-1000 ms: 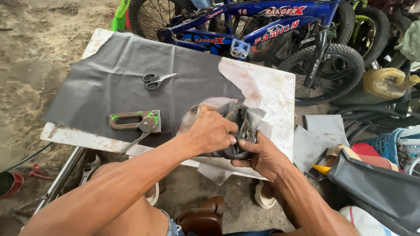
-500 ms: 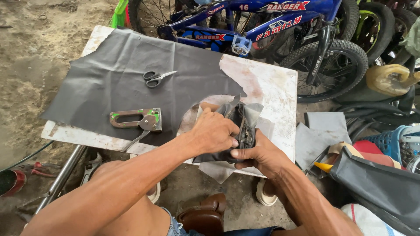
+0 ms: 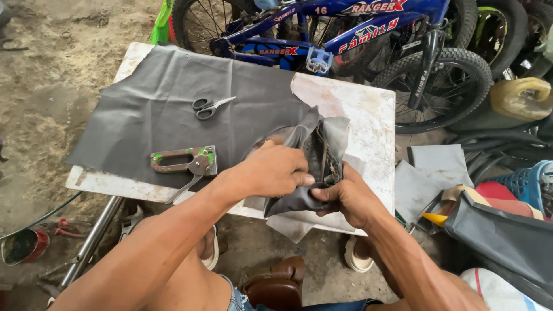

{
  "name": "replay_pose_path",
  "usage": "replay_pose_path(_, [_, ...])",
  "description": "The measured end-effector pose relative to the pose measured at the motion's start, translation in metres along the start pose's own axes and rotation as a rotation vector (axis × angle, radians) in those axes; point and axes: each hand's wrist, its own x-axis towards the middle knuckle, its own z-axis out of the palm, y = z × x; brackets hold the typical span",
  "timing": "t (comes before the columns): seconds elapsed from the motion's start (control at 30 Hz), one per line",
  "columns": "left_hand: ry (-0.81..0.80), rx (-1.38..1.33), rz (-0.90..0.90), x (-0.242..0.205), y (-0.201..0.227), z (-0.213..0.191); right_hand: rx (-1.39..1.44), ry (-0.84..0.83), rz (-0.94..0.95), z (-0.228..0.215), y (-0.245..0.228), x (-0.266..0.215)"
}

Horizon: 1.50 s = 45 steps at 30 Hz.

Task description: The person staples a piece of black material onto a bicycle seat using a manual staple gun. They repeatedly position the material and fire the stapler to secure the cover to the seat frame.

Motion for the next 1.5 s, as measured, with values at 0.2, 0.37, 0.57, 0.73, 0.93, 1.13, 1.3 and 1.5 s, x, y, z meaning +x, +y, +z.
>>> replay_pose_path(0.2, [-0.006, 0.027, 0.123, -0.019, -0.002, 0.001, -0.020, 0.017, -0.011, -0.004, -0.004, 0.003])
replay_pose_path(0.37, [0.046, -0.105, 0.100, -0.021, -0.005, 0.005, 0.001, 0.017, -0.002, -0.008, -0.011, -0.002])
replay_pose_path(0.57, [0.152, -0.114, 0.085, -0.018, 0.004, 0.015, 0.016, 0.030, 0.046, -0.015, -0.007, 0.002])
replay_pose_path(0.73, [0.074, -0.040, 0.038, -0.016, 0.018, 0.015, 0.012, 0.018, 0.062, -0.016, -0.008, 0.001])
replay_pose_path(0.93, [0.123, 0.144, 0.148, -0.013, 0.028, 0.021, 0.013, -0.005, 0.115, -0.015, 0.001, 0.006])
replay_pose_path(1.13, [0.307, -0.069, 0.165, -0.006, 0.021, 0.022, 0.059, -0.052, 0.092, -0.019, -0.004, 0.004])
replay_pose_path(1.3, [0.333, -0.111, 0.091, -0.001, 0.020, 0.015, 0.065, -0.049, 0.118, -0.020, -0.011, -0.001])
replay_pose_path(1.5, [0.160, -0.094, 0.030, 0.008, 0.025, -0.003, 0.091, 0.008, 0.143, -0.028, 0.000, 0.005])
